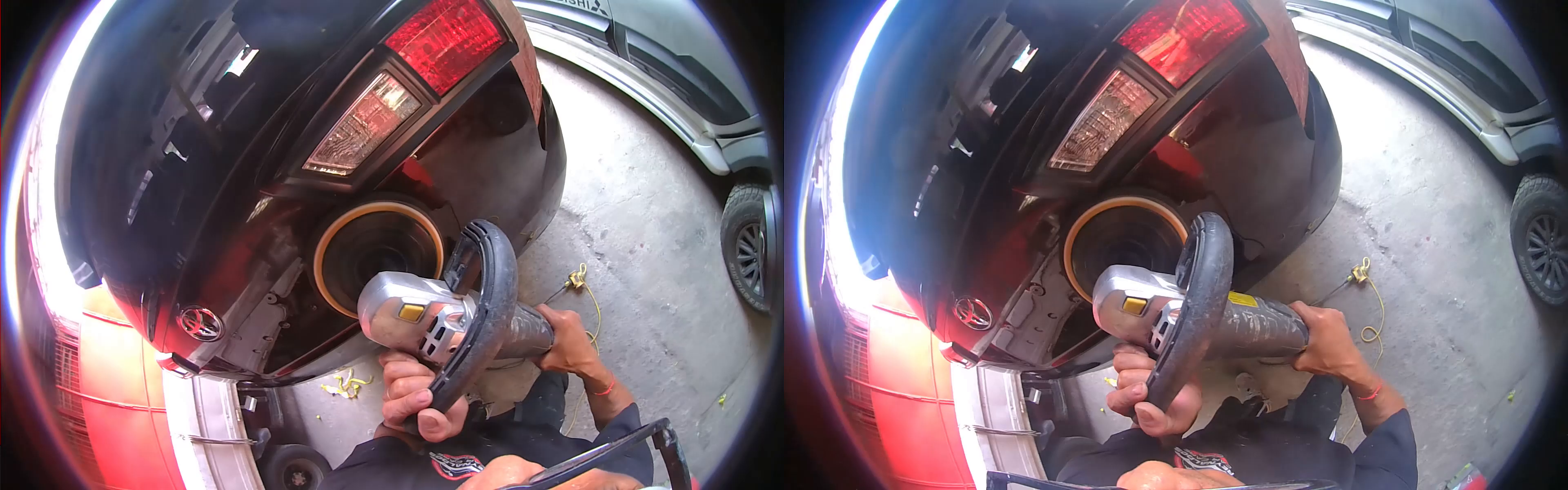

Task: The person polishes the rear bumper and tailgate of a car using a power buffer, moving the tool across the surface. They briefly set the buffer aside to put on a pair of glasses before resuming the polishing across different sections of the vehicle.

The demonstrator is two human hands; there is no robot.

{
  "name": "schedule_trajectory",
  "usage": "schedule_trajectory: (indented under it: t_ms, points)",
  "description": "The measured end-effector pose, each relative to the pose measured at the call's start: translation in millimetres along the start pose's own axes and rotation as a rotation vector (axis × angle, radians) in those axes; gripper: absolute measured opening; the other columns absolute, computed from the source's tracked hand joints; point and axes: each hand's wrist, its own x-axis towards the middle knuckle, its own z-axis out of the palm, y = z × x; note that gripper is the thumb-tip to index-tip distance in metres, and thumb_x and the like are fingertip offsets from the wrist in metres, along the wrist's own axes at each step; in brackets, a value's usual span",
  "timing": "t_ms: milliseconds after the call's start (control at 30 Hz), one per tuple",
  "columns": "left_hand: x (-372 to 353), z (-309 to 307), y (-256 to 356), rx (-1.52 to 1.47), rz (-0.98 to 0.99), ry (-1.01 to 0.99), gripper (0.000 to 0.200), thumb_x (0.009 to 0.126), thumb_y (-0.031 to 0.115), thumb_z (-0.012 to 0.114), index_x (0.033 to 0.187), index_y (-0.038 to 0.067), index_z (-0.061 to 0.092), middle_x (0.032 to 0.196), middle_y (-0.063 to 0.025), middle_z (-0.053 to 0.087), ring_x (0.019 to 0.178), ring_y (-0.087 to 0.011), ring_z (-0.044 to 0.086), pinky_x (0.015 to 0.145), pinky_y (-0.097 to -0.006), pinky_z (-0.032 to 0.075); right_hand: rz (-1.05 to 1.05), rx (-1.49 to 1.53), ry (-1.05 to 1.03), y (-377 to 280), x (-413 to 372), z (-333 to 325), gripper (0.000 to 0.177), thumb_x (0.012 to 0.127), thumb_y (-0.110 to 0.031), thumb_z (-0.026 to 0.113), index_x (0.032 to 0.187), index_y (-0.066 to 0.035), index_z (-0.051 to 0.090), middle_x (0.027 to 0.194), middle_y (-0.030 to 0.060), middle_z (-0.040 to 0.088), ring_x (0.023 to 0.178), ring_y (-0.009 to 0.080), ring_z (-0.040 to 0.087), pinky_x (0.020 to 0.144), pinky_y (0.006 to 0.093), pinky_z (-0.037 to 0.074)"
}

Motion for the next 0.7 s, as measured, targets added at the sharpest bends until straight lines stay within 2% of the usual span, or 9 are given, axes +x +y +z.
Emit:
schedule_trajectory:
  t_ms: [100,167,233,333,367,500,533,567,700]
  points:
    - [5.9,20.3,3.5,-0.006,-0.025,0.039,0.019,0.098,0.025,0.057,0.107,0.015,0.044,0.078,0.0001,0.055,0.065,-0.0177,0.053,0.073,-0.0397,0.046,0.051,0.029,0.009,8.0,2.2,-12.2,0.05,0.056,-0.01,0.077,0.104,-0.005,0.065,0.088,0.0212,0.069,0.086,0.0429,0.067,0.075,0.0443,0.054]
    - [9.7,36.2,5.0,0.061,-0.065,-0.118,0.02,0.098,0.026,0.059,0.106,0.014,0.045,0.076,-0.0005,0.055,0.065,-0.0183,0.054,0.073,-0.0401,0.047,0.054,0.065,0.024,18.6,3.2,-27.1,0.047,0.057,-0.01,0.077,0.103,-0.004,0.065,0.089,0.0219,0.069,0.087,0.0435,0.066,0.075,0.0432,0.054]
    - [14.6,63.8,1.1,0.011,-0.072,-0.128,0.025,0.091,0.02,0.067,0.105,0.012,0.047,0.075,-0.0013,0.056,0.066,-0.0191,0.056,0.072,-0.0418,0.048,0.055,0.1,0.034,32.1,5.6,-40.0,0.045,0.059,-0.009,0.077,0.102,-0.004,0.065,0.089,0.0225,0.069,0.087,0.0442,0.066,0.074,0.0422,0.054]
    - [29.3,102.2,-13.7,-0.058,-0.069,-0.302,0.031,0.086,0.016,0.072,0.109,0.01,0.052,0.078,-0.0023,0.06,0.066,-0.0202,0.057,0.072,-0.042,0.049,0.057,0.158,0.128,57.5,7.5,-56.5,0.042,0.062,-0.007,0.076,0.102,0.0,0.065,0.089,0.0235,0.07,0.088,0.0394,0.071,0.074,0.0383,0.055]
    - [40.6,117.7,-15.6,-0.056,-0.073,-0.378,0.032,0.083,0.014,0.073,0.11,0.009,0.055,0.079,-0.0024,0.062,0.066,-0.0206,0.057,0.072,-0.0418,0.049,0.08,0.244,0.165,66.0,9.8,-61.0,0.043,0.063,-0.006,0.076,0.104,0.001,0.065,0.09,0.0222,0.071,0.089,0.0334,0.073,0.076,0.0369,0.055]
    - [63.5,198.3,-37.0,-0.131,-0.029,-0.293,0.024,0.074,0.009,0.069,0.097,0.004,0.067,0.062,-0.0013,0.056,0.052,-0.0185,0.052,0.061,-0.0335,0.042,0.13,0.461,0.257,83.9,21.9,-73.0,0.045,0.067,-0.005,0.075,0.11,0.003,0.065,0.093,0.0149,0.074,0.09,0.0178,0.07,0.08,0.0341,0.054]
    - [66.4,215.3,-42.0,-0.125,-0.005,-0.281,0.024,0.071,0.009,0.069,0.094,0.005,0.069,0.062,-0.0009,0.056,0.052,-0.018,0.051,0.061,-0.0322,0.041,0.126,0.478,0.272,73.8,26.6,-80.4,0.043,0.07,-0.005,0.076,0.111,0.001,0.066,0.095,0.0111,0.073,0.087,0.0163,0.067,0.082,0.0339,0.054]
    - [68.8,228.0,-48.3,-0.153,0.001,-0.298,0.026,0.075,0.009,0.066,0.1,0.002,0.068,0.061,-0.0029,0.056,0.053,-0.0184,0.051,0.06,-0.0345,0.04,0.121,0.508,0.298,70.7,31.1,-81.4,0.037,0.077,-0.01,0.075,0.111,0.001,0.066,0.094,0.0097,0.073,0.088,0.0148,0.066,0.079,0.0332,0.053]
    - [72.5,244.7,-51.2,-0.079,0.016,-0.331,0.028,0.071,0.009,0.068,0.098,0.002,0.07,0.06,-0.0029,0.055,0.052,-0.0187,0.051,0.06,-0.0334,0.04,0.146,0.599,0.253,86.0,36.5,-59.6,0.028,0.085,-0.019,0.07,0.106,0.0,0.067,0.089,0.0068,0.071,0.086,0.0118,0.063,0.073,0.0319,0.052]
